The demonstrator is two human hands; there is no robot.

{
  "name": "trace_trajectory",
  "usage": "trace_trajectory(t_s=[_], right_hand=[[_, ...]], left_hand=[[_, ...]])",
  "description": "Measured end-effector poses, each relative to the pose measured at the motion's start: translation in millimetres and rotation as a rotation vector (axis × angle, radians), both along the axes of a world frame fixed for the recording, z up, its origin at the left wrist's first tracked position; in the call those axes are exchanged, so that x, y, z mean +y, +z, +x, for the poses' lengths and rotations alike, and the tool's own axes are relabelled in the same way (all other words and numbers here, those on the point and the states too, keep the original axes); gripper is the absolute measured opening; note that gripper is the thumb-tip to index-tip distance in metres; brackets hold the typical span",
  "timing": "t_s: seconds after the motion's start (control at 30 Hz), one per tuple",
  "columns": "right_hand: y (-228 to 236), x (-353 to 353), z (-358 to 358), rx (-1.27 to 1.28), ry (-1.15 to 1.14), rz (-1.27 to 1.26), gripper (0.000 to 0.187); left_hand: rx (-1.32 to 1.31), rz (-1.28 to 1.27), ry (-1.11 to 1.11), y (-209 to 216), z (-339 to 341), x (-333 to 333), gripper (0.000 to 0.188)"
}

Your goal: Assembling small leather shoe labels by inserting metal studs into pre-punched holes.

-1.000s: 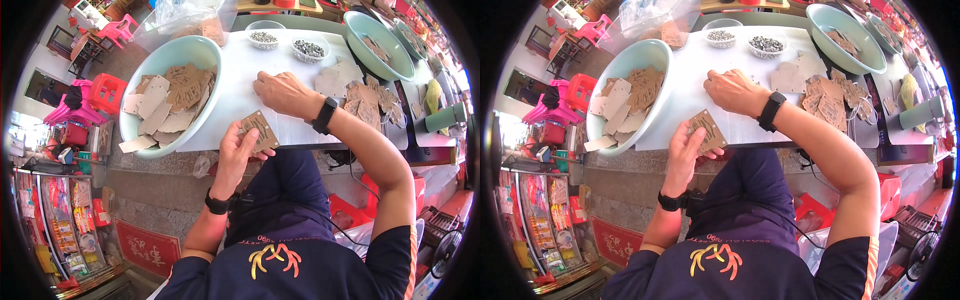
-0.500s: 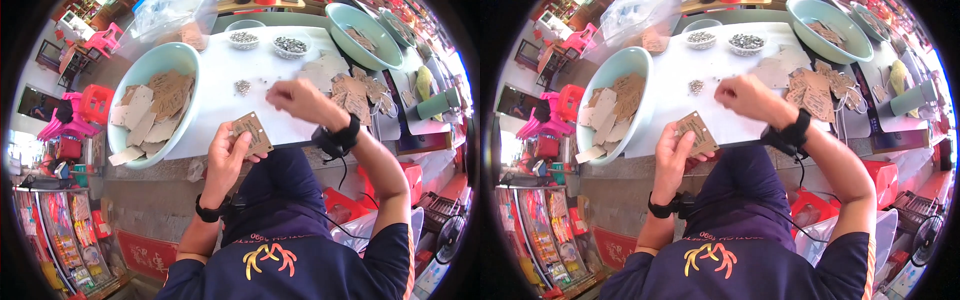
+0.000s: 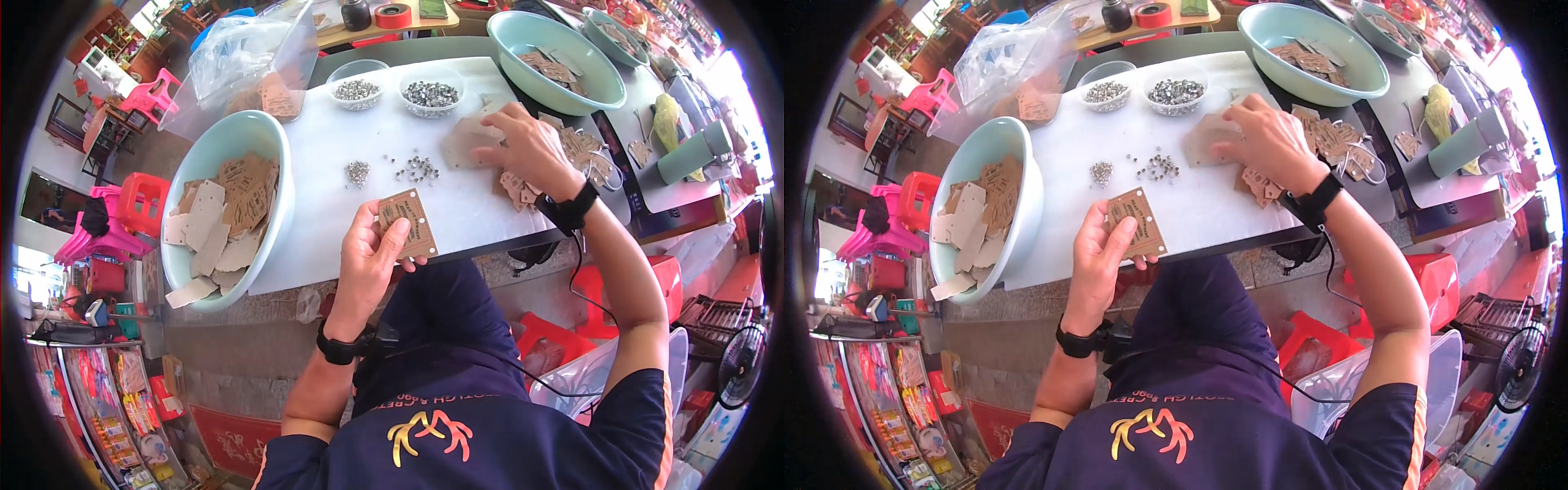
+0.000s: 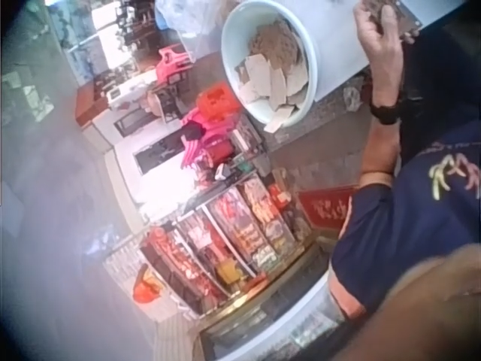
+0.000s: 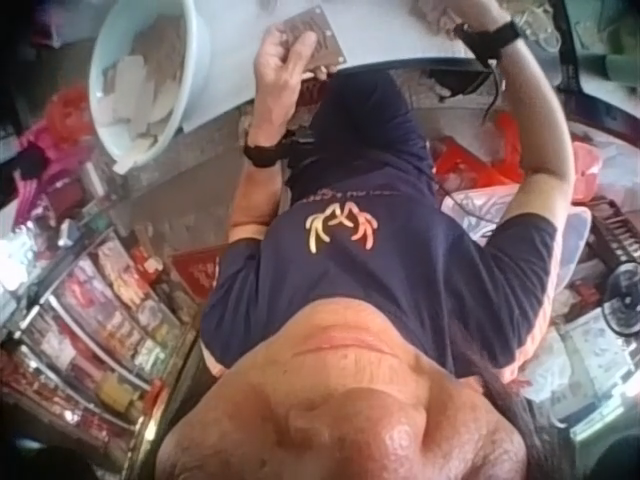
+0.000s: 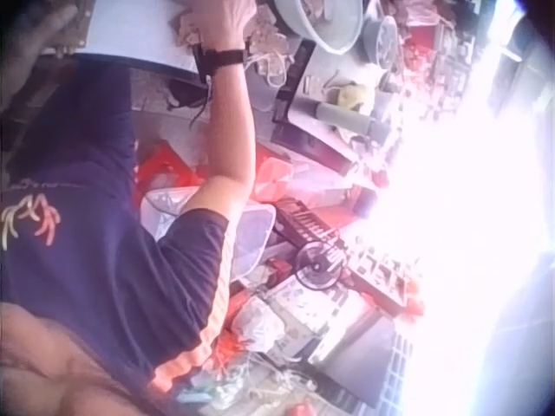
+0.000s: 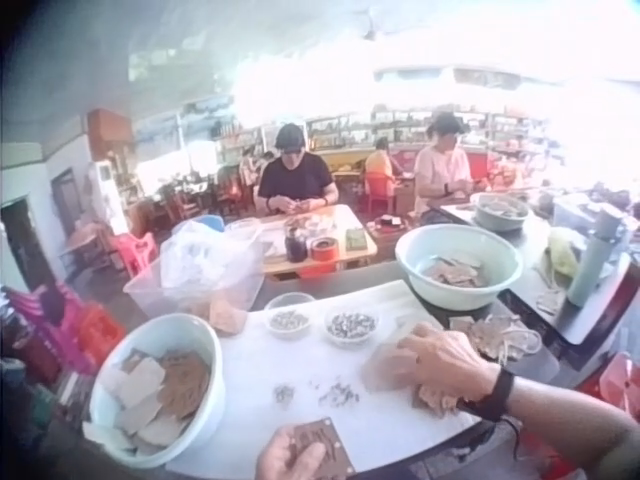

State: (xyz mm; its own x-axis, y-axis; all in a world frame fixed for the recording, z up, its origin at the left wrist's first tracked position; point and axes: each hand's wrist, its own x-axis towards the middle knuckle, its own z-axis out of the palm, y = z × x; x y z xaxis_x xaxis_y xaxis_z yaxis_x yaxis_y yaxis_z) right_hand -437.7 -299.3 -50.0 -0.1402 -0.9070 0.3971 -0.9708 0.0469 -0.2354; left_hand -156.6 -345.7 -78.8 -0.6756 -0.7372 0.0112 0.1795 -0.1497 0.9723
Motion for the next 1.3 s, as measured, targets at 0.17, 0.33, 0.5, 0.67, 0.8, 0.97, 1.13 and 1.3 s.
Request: trace_trajectory(t_s=[0.17,0.33,0.5,0.67,0.8,0.97,1.13,1.3], right_hand=[[2.1,-6.1,3.0,0.086,-0.046,0.262,0.041],[-0.3,-5.5,-7.9,-0.092,0.056,0.098,0.029],[17.3,-0.1,-9.4,-0.457,0.123,0.138,0.021],[32.2,18.7,12.4,-0.992,0.091,0.221,0.022],[19.7,32.6,47.8,-1.349,0.138,0.179,0.026],[0.4,39.3,71.5,-1.644,0.147,0.162,0.025],[-1.1,46.5,78.7,-1.74,0.202,0.103,0.022],[-5.1,53.0,82.6,-1.844,0.242,0.095,0.016]], left_hand=[[-0.01,-0.001,-0.006,-2.8,0.1,-1.6,0.024],[0.007,-0.003,0.017,-6.0,3.4,-2.6,0.024],[0.013,0.011,0.046,-1.4,3.6,-1.3,0.022],[0.096,0.029,0.043,7.7,1.7,2.9,0.022],[0.124,0.039,0.071,14.1,1.6,9.1,0.024],[0.149,0.072,0.092,24.3,2.5,14.3,0.022],[0.15,0.086,0.112,29.2,-1.8,19.4,0.021],[0.151,0.033,0.212,17.6,-2.9,19.3,0.021]])
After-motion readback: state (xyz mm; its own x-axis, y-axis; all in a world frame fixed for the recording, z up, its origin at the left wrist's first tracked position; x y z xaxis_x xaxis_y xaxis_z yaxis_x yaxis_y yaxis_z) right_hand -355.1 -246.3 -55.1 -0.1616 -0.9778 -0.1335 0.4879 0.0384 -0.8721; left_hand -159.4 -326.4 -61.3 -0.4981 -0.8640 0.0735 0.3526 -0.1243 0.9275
